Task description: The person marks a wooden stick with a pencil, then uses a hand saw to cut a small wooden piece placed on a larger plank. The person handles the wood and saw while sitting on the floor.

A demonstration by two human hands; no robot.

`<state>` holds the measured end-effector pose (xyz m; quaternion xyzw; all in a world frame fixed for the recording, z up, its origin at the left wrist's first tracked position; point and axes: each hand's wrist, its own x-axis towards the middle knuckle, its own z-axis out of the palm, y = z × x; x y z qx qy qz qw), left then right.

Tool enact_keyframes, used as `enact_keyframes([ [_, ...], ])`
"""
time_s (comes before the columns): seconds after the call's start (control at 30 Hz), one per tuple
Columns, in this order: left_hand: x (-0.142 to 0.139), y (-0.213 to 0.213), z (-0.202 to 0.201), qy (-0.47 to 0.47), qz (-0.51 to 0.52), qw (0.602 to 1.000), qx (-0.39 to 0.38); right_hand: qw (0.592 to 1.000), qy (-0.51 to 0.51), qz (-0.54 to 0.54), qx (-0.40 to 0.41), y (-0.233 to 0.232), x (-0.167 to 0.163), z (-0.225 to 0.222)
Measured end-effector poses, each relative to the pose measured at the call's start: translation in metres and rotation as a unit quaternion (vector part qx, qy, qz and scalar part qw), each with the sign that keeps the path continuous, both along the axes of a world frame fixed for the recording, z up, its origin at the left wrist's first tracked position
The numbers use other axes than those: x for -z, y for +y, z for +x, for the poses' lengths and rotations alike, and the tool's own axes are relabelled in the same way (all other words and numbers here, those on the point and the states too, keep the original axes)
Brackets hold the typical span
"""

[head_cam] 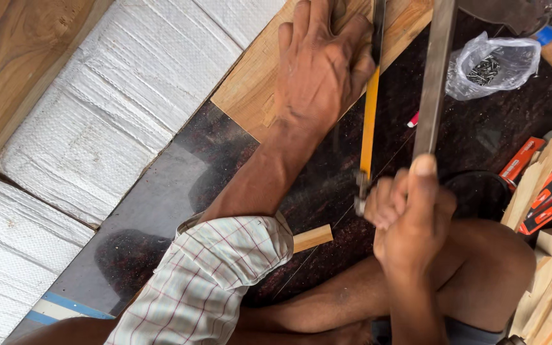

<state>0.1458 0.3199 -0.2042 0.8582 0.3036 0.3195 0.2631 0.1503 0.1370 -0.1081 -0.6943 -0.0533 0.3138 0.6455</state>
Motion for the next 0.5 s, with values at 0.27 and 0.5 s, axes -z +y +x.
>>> enact_keyframes([
  [0.27, -0.007, 0.003, 0.005, 0.004, 0.003, 1.0, -0.004, 0.999, -0.049, 0.014, -0.011, 0.079, 0.012, 0.067],
  [0.5, 0.001, -0.002, 0.0, -0.008, -0.011, 1.0, -0.006, 1.0, -0.019, -0.007, -0.012, 0.004, -0.012, -0.009],
])
